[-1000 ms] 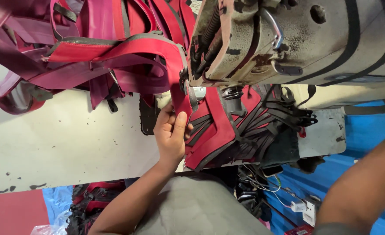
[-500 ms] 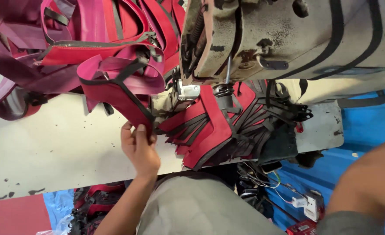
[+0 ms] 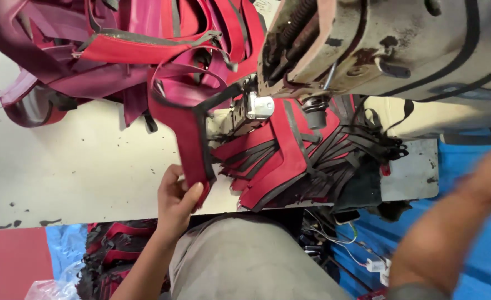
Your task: Operating a sewing machine to stitch together red synthetic material components.
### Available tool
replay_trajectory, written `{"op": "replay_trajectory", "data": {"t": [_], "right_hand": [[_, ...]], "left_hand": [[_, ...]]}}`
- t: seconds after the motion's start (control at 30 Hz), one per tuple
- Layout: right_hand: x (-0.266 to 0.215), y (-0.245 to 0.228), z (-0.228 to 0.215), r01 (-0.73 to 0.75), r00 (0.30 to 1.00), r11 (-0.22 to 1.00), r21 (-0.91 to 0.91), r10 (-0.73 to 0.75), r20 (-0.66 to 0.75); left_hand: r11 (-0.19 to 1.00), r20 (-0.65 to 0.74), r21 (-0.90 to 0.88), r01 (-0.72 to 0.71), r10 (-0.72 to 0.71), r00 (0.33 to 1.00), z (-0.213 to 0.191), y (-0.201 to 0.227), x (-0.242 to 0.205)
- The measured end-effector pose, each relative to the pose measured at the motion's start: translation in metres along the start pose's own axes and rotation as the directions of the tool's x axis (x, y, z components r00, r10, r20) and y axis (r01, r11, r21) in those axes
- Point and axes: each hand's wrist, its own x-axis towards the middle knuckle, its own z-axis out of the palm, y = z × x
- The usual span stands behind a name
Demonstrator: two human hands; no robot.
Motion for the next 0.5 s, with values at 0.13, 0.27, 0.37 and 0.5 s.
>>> {"op": "replay_trajectory", "data": {"t": [0.13, 0.27, 0.37, 0.5], "right_hand": [[-0.131, -0.159, 0.081, 0.513, 0.625, 0.855, -0.078, -0.310, 0.717], [-0.168, -0.202, 0.142, 0.568, 0.460, 0.807, 0.161, -0.474, 0.751], [-0.162, -0.204, 0.155, 0.602, 0.451, 0.774, 0.197, -0.532, 0.717], [-0.155, -0.190, 0.152, 0.570, 0.423, 0.782, 0.255, -0.544, 0.725]], "left_hand": [[0.975, 0.116, -0.190, -0.113, 0.137, 0.984, -0.007, -0.012, -0.026], [0.974, 0.199, -0.208, -0.088, 0.130, 0.971, -0.009, -0.003, -0.035], [0.982, 0.250, -0.186, -0.030, 0.076, 0.965, -0.014, -0.003, -0.038], [0.982, 0.252, -0.186, 0.022, 0.026, 0.967, -0.015, 0.000, -0.037]]}}
